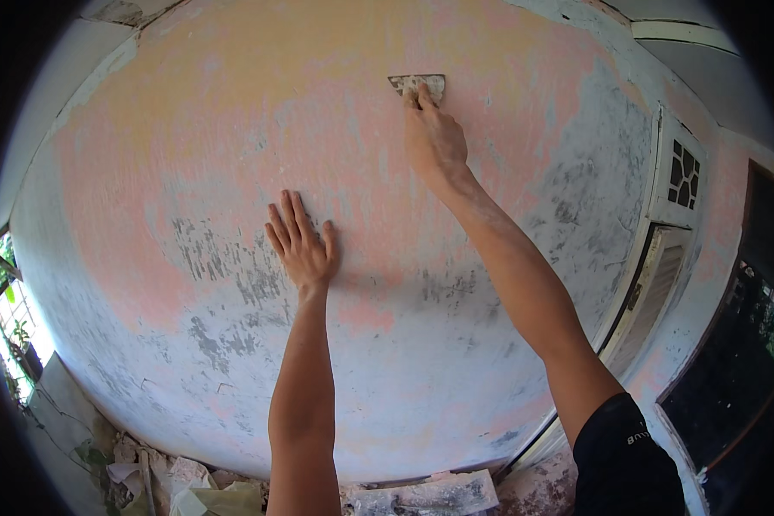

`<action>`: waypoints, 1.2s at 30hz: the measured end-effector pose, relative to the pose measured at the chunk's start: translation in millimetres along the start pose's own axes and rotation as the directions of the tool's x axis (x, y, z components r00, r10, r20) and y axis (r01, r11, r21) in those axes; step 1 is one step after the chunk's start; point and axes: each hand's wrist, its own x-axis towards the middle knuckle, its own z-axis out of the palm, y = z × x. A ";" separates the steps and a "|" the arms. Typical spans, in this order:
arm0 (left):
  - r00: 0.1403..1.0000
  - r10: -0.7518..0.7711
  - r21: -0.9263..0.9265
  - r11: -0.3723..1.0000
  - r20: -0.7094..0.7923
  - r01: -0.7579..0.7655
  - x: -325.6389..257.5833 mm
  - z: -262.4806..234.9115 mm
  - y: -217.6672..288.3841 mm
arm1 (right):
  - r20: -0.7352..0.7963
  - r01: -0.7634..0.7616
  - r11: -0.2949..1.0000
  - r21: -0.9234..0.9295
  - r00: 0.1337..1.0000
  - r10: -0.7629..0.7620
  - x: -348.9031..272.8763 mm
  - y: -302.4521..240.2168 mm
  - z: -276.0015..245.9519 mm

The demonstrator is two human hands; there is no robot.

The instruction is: The person scrapes old paint and plaster from a wall using a putty knife.

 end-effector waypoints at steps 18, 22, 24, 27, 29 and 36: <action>1.000 -0.020 0.023 1.000 0.008 0.020 -4.3 -0.5 -4.5 | 0.222 0.011 0.999 -0.048 0.975 0.000 14.5 0.0 -16.2; 1.000 -0.013 0.017 1.000 -0.008 0.014 -3.4 0.4 -5.3 | 0.208 0.021 0.997 -0.068 0.978 -0.007 22.0 -2.8 -11.8; 1.000 -0.025 0.008 1.000 0.006 0.025 -5.1 -1.2 -5.2 | 0.198 0.030 0.998 -0.063 0.980 -0.017 22.5 -2.7 -9.3; 0.999 -0.035 0.004 0.999 0.011 0.035 -3.5 -1.7 -7.9 | 0.172 0.007 0.999 -0.046 0.985 0.001 28.1 -6.8 -4.2; 0.999 -0.037 -0.005 0.999 0.011 0.038 -3.8 -0.6 -4.1 | 0.017 0.082 0.992 -0.095 0.997 -0.081 36.1 -0.1 -0.7; 0.999 -0.034 -0.007 0.999 0.018 0.034 -2.3 -2.9 -7.3 | 0.062 -0.011 0.998 -0.066 0.998 0.016 28.7 -12.3 -0.5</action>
